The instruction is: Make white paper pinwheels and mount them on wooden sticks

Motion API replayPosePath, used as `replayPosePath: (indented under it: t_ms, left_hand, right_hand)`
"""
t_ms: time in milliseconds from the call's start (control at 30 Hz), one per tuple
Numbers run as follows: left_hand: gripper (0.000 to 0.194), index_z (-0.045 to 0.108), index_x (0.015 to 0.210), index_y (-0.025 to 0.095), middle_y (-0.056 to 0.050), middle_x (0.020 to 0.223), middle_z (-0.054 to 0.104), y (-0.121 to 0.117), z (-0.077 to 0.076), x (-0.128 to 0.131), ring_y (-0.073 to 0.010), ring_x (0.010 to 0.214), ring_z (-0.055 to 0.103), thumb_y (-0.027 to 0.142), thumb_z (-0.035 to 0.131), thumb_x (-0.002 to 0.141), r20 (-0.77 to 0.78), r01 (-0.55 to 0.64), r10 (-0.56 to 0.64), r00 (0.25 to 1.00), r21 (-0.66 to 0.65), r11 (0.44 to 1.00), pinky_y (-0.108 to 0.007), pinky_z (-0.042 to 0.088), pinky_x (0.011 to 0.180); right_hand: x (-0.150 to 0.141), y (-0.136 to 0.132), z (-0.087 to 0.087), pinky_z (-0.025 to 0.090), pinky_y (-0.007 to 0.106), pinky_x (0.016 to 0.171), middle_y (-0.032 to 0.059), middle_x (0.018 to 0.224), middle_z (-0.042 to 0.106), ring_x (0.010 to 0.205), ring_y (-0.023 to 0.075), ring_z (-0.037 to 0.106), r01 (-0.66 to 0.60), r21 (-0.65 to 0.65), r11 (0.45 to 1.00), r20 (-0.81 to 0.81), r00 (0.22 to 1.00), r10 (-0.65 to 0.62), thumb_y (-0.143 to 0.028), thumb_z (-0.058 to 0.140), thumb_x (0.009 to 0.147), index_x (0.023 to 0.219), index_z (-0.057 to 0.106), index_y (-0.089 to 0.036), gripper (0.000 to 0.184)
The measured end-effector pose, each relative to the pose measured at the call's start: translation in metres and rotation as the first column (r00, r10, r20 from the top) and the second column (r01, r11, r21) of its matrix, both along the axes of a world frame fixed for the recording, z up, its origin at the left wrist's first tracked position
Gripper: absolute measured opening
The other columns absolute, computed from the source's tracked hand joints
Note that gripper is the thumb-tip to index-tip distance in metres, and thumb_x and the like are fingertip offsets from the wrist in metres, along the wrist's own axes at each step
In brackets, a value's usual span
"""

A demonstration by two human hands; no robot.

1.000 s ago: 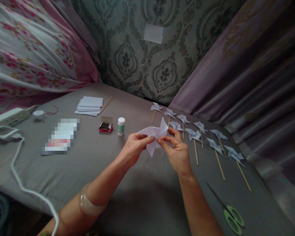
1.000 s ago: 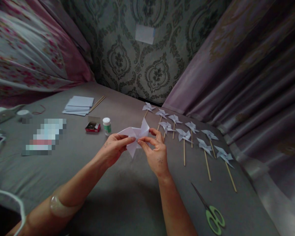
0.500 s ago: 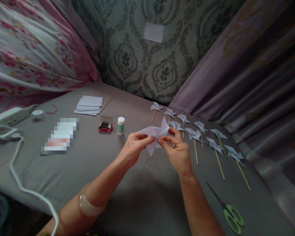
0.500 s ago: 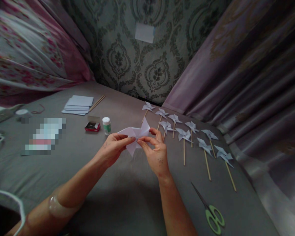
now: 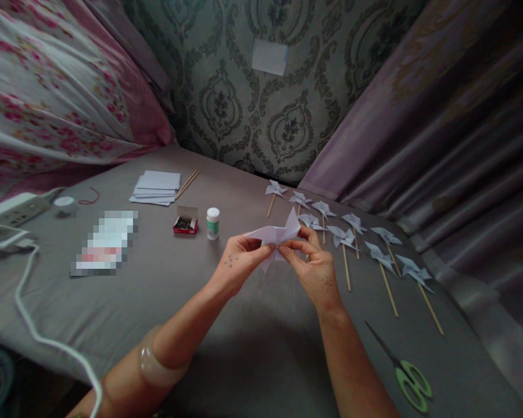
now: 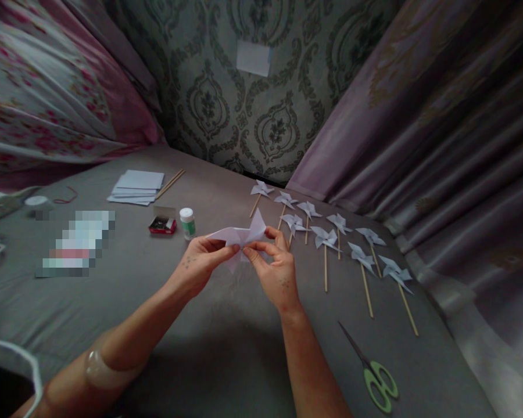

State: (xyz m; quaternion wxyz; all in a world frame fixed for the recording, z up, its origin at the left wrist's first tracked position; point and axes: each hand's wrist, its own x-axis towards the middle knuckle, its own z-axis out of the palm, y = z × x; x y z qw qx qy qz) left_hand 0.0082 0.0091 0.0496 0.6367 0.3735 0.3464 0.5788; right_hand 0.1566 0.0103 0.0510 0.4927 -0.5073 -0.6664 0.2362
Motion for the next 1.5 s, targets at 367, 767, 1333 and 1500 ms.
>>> replayPosePath:
  t_ms: [367,767,1333,1500]
  left_hand:
    - [0.027,0.072,0.068,0.009,-0.006,0.065,0.068,0.002,-0.004,-0.002,-0.0107,0.055,0.055,0.029,0.083,0.052,0.078,0.089,-0.076,0.994,-0.185,0.979,-0.023,0.041,0.056]
    - [0.026,0.072,0.070,0.008,-0.008,0.069,0.069,0.002,-0.003,0.000,-0.0122,0.059,0.059,0.025,0.082,0.052,0.147,0.138,-0.107,0.983,-0.221,0.965,-0.024,0.045,0.059]
    - [0.028,0.075,0.075,0.009,-0.008,0.070,0.071,-0.001,-0.005,-0.001,-0.0123,0.060,0.058,0.029,0.082,0.056,0.076,0.115,-0.105,0.992,-0.136,0.984,-0.024,0.042,0.061]
    - [0.029,0.076,0.076,0.009,-0.008,0.073,0.072,-0.001,-0.004,-0.001,-0.0123,0.063,0.058,0.030,0.082,0.058,0.051,0.109,-0.105,0.993,-0.097,0.989,-0.024,0.042,0.064]
  right_hand:
    - [0.001,-0.004,0.002,0.042,0.040,0.100,0.0071,0.114,0.058,0.112,0.0230,0.055,0.012,0.001,1.000,0.028,1.000,-0.012,-0.038,0.069,0.077,0.076,0.074,-0.023,0.016]
    - [0.002,-0.008,0.008,0.043,0.042,0.100,0.0074,0.113,0.059,0.111,0.0239,0.055,0.013,0.001,1.000,0.056,0.998,-0.013,-0.036,0.068,0.077,0.076,0.074,-0.022,0.015]
    - [0.004,-0.008,0.009,0.042,0.041,0.100,0.0074,0.114,0.059,0.112,0.0238,0.055,-0.007,-0.046,0.999,0.033,0.999,0.008,-0.037,0.068,0.077,0.075,0.073,-0.021,0.017]
    - [0.004,-0.008,0.010,0.041,0.040,0.100,0.0071,0.113,0.059,0.112,0.0233,0.055,-0.012,-0.064,0.998,0.011,1.000,0.013,-0.037,0.069,0.076,0.074,0.073,-0.021,0.017]
